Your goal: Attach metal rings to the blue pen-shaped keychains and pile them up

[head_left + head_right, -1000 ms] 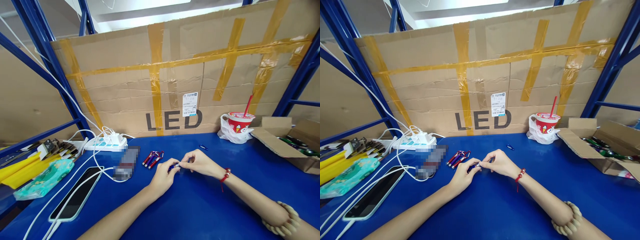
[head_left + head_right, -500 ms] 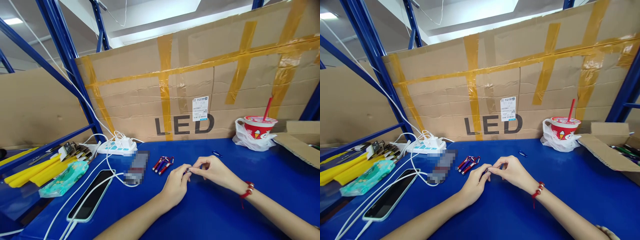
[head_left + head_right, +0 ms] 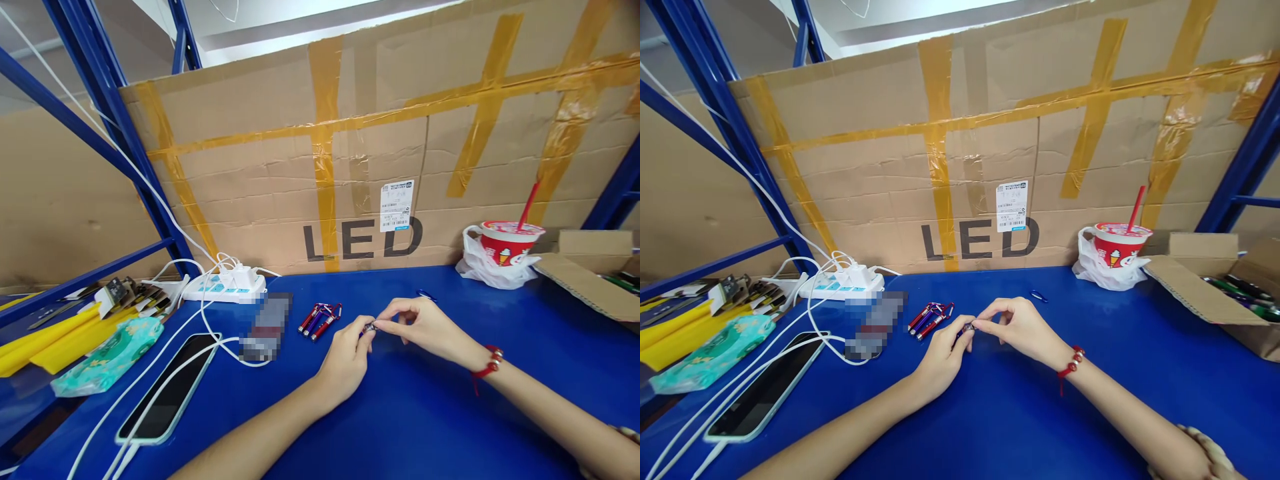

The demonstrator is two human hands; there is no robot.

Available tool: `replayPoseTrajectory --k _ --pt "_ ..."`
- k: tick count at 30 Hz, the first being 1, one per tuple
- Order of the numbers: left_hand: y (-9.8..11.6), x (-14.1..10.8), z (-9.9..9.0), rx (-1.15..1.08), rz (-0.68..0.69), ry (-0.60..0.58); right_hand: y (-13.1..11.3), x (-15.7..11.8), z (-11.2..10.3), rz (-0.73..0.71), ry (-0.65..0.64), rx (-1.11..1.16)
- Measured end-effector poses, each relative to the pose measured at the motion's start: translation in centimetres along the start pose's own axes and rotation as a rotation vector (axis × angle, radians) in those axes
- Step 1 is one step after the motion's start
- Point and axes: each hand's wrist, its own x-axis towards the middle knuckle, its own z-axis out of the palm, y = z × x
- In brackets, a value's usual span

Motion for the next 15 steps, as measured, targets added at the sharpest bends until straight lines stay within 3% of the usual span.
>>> replayPoseTrajectory --k 10,15 --pt "0.22 -0.08 0.00 0.009 0.019 -0.010 0.66 0.14 -1.06 -0.214 -0.017 0.019" --pt "0.02 -0.10 -0.05 0.014 0.017 -0.076 0.61 0.09 -1.09 -0.318 -0.020 -0.022"
